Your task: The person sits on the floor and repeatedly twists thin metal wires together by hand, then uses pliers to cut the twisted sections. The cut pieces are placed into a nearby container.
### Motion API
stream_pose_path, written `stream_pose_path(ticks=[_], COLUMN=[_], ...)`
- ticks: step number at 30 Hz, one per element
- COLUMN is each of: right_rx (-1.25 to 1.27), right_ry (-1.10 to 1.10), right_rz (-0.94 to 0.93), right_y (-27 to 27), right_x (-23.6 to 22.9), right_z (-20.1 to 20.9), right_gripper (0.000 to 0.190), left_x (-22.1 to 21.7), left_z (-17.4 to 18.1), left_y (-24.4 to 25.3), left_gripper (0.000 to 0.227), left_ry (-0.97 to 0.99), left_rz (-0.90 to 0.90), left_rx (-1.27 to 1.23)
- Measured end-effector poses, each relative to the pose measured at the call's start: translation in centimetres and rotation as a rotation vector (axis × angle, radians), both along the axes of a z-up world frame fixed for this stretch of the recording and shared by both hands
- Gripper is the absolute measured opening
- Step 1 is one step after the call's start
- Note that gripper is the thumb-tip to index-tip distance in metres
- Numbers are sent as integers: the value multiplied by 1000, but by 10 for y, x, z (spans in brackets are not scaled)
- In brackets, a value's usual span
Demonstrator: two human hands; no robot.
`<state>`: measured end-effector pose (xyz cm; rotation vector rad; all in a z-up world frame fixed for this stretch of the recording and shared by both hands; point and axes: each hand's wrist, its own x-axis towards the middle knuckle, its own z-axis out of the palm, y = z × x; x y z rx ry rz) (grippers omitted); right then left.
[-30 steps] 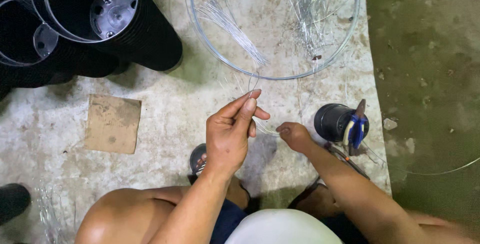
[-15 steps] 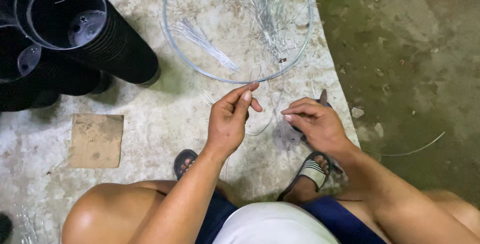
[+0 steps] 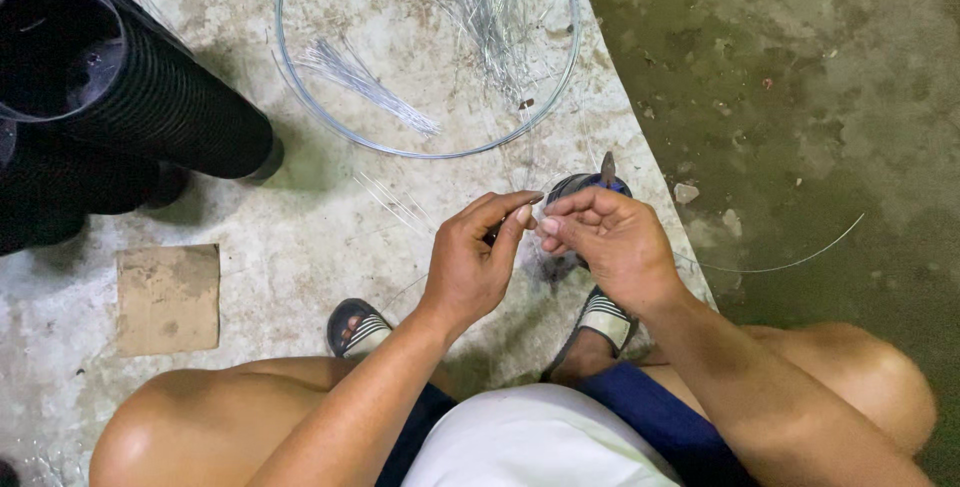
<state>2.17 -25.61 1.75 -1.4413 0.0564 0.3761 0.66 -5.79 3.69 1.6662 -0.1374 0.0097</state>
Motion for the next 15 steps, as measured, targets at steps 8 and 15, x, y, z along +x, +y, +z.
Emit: stream_pose_path(ticks=[8,15], right_rx=[64,173], right_ry=[62,163], right_rz=[-106,-165], right_y=[-4,-8], right_x=[4,0], right_z=[5,-8], right_gripper=[20,13], left_x=[0,3], left_z=[2,-21], left_y=[2,0], left_gripper=[21,24], left_ry=[-15,294], left_rz=[-89,-240], left_rx=[174,-231])
